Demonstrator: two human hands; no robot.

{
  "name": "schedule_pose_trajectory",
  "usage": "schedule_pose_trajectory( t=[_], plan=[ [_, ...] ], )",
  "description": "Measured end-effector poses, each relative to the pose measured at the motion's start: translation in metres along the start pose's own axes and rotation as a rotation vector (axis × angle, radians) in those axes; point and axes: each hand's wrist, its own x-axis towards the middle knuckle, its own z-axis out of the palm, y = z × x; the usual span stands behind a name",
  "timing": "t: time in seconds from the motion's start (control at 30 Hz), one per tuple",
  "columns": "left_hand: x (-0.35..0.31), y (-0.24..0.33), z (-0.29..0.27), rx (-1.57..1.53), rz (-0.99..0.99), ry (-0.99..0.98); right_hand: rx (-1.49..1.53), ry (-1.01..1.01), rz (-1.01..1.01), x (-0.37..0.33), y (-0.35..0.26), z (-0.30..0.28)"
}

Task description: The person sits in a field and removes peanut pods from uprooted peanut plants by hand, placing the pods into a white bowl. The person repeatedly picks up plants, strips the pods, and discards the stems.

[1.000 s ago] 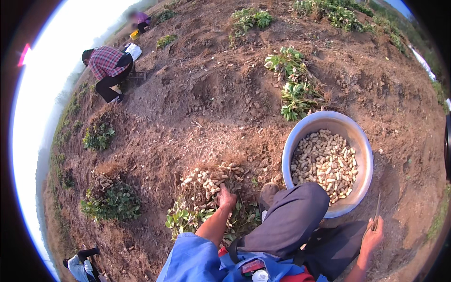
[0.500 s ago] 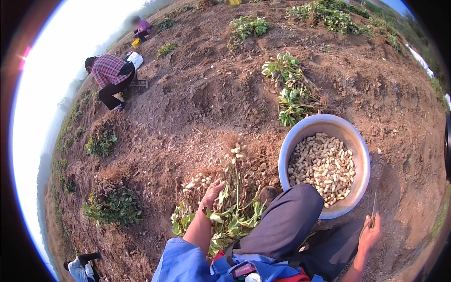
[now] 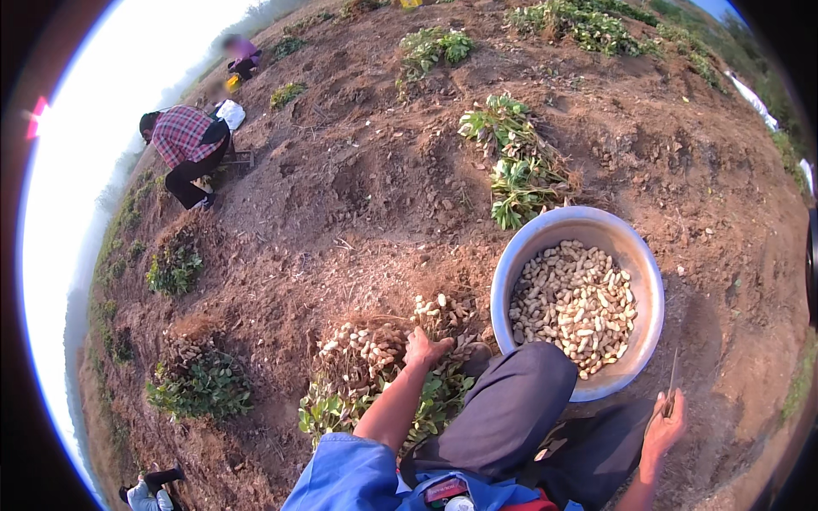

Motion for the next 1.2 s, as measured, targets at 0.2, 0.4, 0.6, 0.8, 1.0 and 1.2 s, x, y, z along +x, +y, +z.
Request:
schedule_pose_trajectory(
  t=[0.2, 0.4, 0.6, 0.8, 1.0, 1.2],
  plan=[
    [0.005, 0.001, 0.017, 0.195, -0.026, 0.041, -0.074, 0.148, -0.042, 0.002, -0.014, -0.004],
    [0.012, -0.004, -0.024, 0.032, 0.148, 0.076, -0.178, 0.065, 0.136, -0.005, -0.001, -0.003],
    [0.006, 0.015, -0.065, -0.262, 0.417, 0.394, -0.223, 0.054, 0.119, -0.004, 0.003, 0.003],
    [0.016, 0.045, -0.124, -0.315, 0.37, 0.377, -0.152, 0.031, 0.098, -0.005, -0.022, -0.013],
    [-0.025, 0.114, -0.204, -0.377, 0.737, 0.317, 0.205, 0.292, -0.162, 0.012, -0.046, -0.018],
    [-0.086, 0.205, -0.273, -0.044, 0.986, 0.192, 1.277, -0.207, 0.125, 0.019, -0.125, -0.021]
  ],
)
